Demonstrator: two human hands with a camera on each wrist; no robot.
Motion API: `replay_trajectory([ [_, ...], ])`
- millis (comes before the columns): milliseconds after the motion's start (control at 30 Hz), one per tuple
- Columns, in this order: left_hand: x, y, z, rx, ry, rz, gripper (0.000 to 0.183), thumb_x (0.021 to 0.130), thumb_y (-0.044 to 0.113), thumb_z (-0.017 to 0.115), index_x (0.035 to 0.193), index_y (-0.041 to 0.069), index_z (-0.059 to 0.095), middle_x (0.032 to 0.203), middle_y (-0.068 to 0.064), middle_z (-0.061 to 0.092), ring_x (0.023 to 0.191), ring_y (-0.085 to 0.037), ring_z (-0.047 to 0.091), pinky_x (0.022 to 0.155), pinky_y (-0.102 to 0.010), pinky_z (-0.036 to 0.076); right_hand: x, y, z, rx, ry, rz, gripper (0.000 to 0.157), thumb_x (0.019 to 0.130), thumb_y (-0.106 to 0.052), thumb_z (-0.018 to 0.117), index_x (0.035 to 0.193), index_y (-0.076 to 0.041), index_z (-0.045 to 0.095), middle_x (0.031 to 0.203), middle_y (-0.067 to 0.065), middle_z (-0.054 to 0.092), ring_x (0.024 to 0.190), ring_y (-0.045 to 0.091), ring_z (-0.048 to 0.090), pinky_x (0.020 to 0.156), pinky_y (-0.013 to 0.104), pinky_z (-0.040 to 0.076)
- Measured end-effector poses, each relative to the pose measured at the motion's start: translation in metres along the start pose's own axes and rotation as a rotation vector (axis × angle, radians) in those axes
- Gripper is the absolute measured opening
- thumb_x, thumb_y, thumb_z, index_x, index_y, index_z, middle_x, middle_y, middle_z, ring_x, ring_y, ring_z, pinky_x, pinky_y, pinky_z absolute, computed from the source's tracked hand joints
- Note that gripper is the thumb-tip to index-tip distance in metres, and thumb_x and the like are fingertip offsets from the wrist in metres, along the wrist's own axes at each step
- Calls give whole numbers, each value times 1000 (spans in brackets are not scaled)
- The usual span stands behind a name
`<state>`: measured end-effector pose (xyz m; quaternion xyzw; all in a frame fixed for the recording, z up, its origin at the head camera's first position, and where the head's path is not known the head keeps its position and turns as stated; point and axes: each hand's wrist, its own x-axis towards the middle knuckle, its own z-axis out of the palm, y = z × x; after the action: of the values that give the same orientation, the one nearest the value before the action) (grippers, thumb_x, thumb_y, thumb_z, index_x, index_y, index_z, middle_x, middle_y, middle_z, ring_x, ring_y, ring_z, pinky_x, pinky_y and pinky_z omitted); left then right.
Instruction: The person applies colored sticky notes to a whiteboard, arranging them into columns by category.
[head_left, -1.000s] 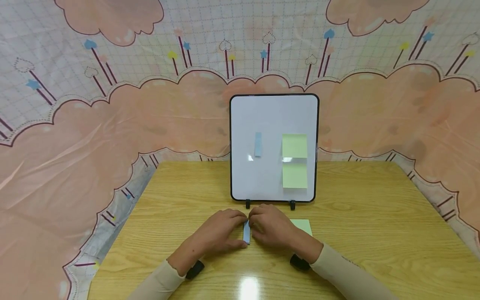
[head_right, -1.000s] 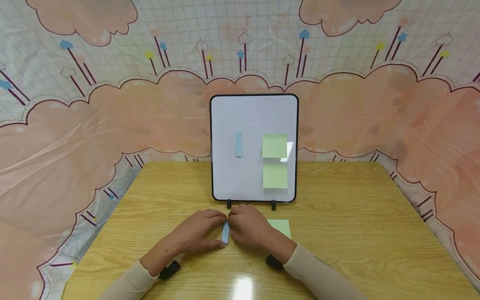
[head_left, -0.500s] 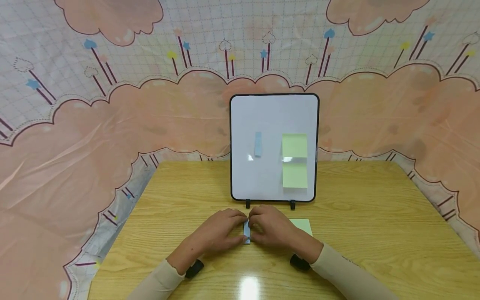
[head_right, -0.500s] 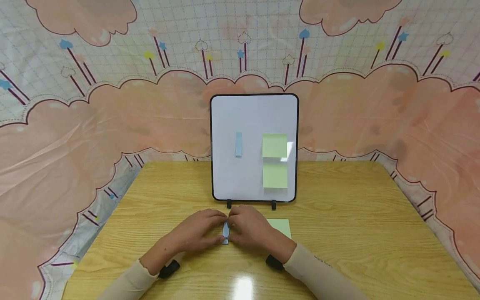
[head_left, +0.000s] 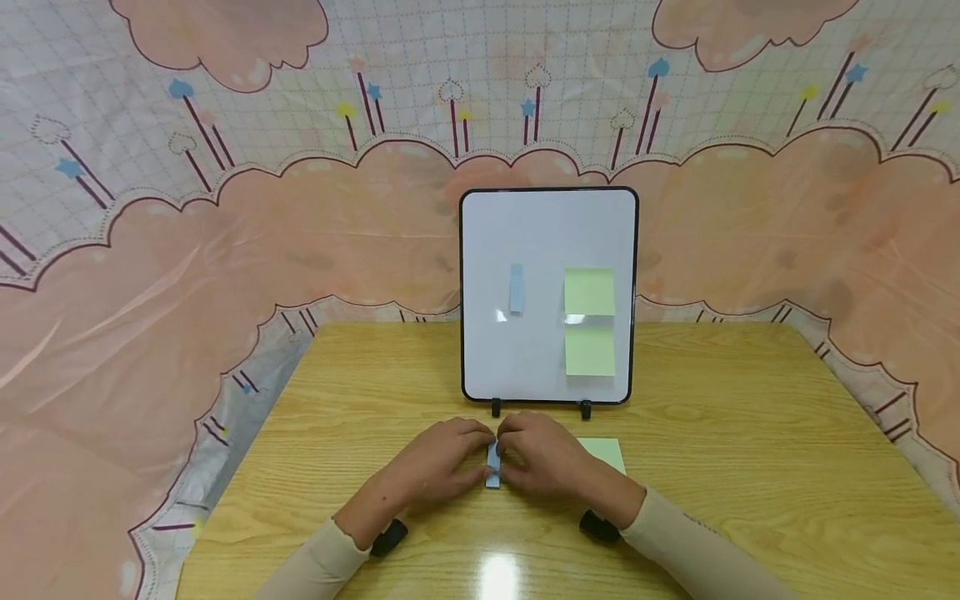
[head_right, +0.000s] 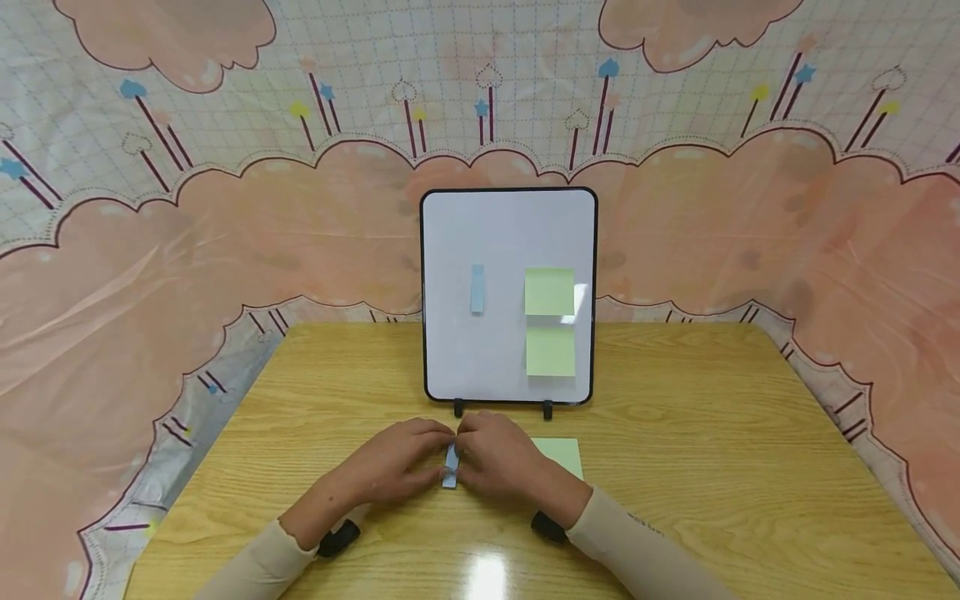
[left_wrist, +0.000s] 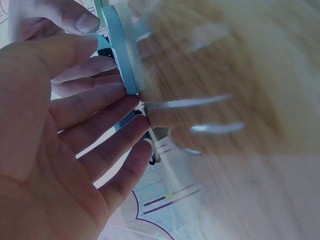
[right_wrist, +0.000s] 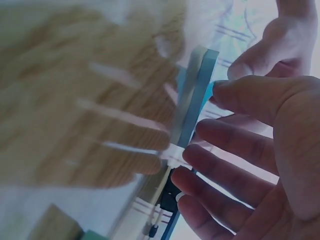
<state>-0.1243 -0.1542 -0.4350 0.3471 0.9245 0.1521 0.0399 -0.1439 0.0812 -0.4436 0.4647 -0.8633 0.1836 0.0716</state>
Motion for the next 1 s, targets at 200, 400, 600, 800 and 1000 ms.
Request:
replay_trajectory([
  [200, 1, -1, -1, 6, 1, -10, 39, 106, 32, 66, 138, 10, 69, 138, 0, 67, 133, -21, 61, 113, -39, 48, 4, -5, -1, 32, 1, 32, 14, 93, -28, 83, 96, -15, 81, 109, 0, 72, 102, 19, 68, 92, 36, 56],
  [400, 0, -2, -3, 20, 2, -15, 35, 106, 33, 67, 132, 10, 72, 131, -1, 70, 125, -20, 65, 108, -40, 52, 14, -7, 1, -10, 34, 66, 9, 93, -15, 78, 84, -15, 79, 91, -3, 73, 84, 13, 68, 76, 31, 57],
  [600, 1, -1, -7, 34, -2, 0, 27, 104, 31, 69, 121, 11, 77, 118, 0, 73, 111, -18, 70, 99, -40, 56, 22, -6, 1, -29, 28, 125, 28, 88, -9, 77, 67, -18, 61, 64, -9, 51, 58, 5, 40, 54, 22, 34],
  [800, 1, 3, -11, 83, 16, 66, 17, 103, 29, 71, 105, 15, 81, 103, 4, 75, 95, -12, 71, 88, -37, 59, 26, -5, -2, 9, 4, 163, 25, 89, -9, 77, 70, -18, 63, 65, -9, 56, 59, 4, 43, 54, 22, 37],
  [1000, 0, 10, -16, 106, 23, 60, 17, 102, 31, 73, 107, 17, 82, 100, 7, 75, 88, -8, 70, 86, -38, 59, 28, -4, -3, 56, -16, 203, 25, 92, -9, 76, 72, -19, 64, 68, -8, 61, 58, 3, 45, 53, 22, 40],
])
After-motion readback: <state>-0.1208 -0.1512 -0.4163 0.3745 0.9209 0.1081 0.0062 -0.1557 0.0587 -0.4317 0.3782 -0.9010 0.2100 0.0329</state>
